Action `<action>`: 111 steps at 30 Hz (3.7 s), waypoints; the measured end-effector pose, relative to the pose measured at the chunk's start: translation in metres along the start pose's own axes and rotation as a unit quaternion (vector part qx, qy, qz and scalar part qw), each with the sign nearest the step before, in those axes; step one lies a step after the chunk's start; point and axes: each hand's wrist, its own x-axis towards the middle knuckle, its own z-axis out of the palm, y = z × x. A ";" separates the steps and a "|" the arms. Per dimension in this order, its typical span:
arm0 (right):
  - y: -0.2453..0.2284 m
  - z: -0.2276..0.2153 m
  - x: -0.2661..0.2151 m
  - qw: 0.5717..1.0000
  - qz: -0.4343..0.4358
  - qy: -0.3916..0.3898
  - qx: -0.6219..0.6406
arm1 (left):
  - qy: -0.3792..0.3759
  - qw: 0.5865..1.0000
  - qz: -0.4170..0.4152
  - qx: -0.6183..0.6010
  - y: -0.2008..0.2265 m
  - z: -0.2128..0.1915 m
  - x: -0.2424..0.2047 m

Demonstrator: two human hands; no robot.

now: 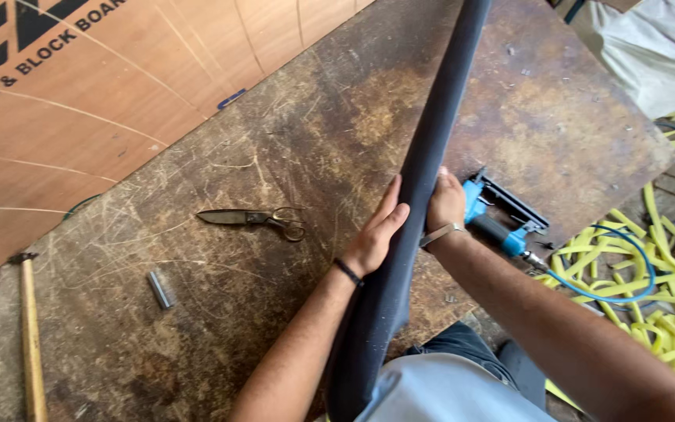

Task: The person staples a black fabric strip along the edge of a wooden board using a pneumatic staple gun. They repeatedly pull the fabric taut and drive staples into the wood to secure the strip in place.

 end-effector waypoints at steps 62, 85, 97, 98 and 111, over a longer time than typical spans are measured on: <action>-0.120 -0.043 -0.028 0.786 -0.059 -0.210 -0.579 | -0.025 0.889 -0.291 0.353 0.064 -0.025 0.019; -0.015 -0.129 0.035 0.641 -0.202 -0.100 -0.733 | 0.037 0.945 -0.154 0.286 -0.023 -0.099 0.013; 0.026 -0.157 0.032 0.638 -0.205 -0.094 -0.736 | 0.044 0.929 -0.208 0.304 -0.013 -0.094 0.012; 0.027 -0.157 0.034 0.640 -0.203 -0.095 -0.735 | 0.046 0.928 -0.209 0.305 -0.013 -0.095 0.012; 0.039 -0.162 0.040 0.658 -0.194 -0.085 -0.723 | 0.050 0.927 -0.211 0.307 -0.010 -0.091 0.008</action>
